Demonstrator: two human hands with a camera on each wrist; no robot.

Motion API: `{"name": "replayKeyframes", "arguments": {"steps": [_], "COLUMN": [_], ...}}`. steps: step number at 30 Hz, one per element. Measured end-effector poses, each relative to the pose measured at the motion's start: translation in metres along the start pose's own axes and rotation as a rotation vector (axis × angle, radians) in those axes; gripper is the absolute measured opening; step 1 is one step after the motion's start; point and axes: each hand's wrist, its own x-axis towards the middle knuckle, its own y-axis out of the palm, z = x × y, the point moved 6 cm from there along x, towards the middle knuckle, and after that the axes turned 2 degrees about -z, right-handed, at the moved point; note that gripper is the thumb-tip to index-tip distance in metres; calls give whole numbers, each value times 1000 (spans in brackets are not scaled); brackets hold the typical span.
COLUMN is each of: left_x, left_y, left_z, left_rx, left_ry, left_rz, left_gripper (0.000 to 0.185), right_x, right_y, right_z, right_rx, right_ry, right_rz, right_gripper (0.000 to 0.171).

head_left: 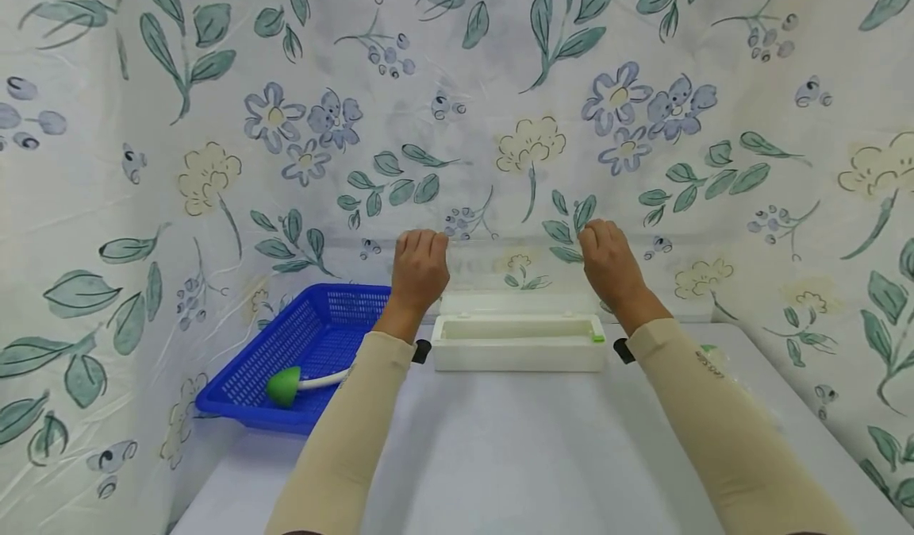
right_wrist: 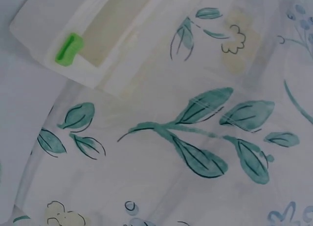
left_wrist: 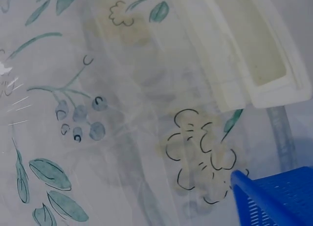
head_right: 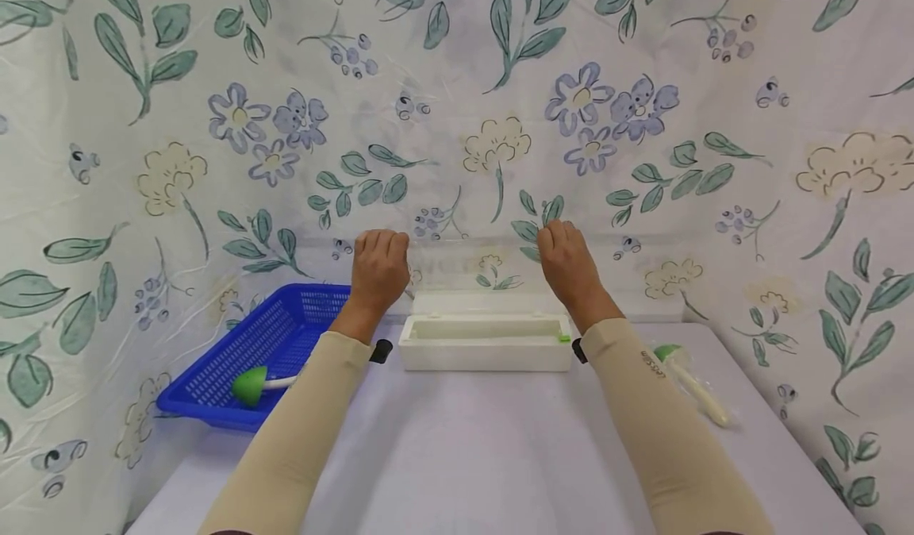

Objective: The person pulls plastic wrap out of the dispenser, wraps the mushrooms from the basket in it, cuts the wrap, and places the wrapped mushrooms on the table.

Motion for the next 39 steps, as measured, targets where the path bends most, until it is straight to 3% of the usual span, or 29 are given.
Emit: {"name": "replayKeyframes", "arguments": {"steps": [15, 25, 33, 39], "left_x": [36, 59, 62, 57], "left_y": [-10, -20, -30, -53], "left_z": [8, 14, 11, 0], "left_rx": [78, 112, 91, 74], "left_ry": [5, 21, 10, 46], "left_rz": [17, -67, -47, -61], "left_gripper": [12, 13, 13, 6], "right_x": [34, 52, 53, 40], "right_y": [-18, -28, -40, -64], "right_z": [-13, -19, -16, -6], "right_rx": [-2, -29, -3, 52], "right_ry": [-70, -60, -43, -98], "right_rz": [-94, -113, -91, -143], "right_gripper": [16, 10, 7, 10]}}
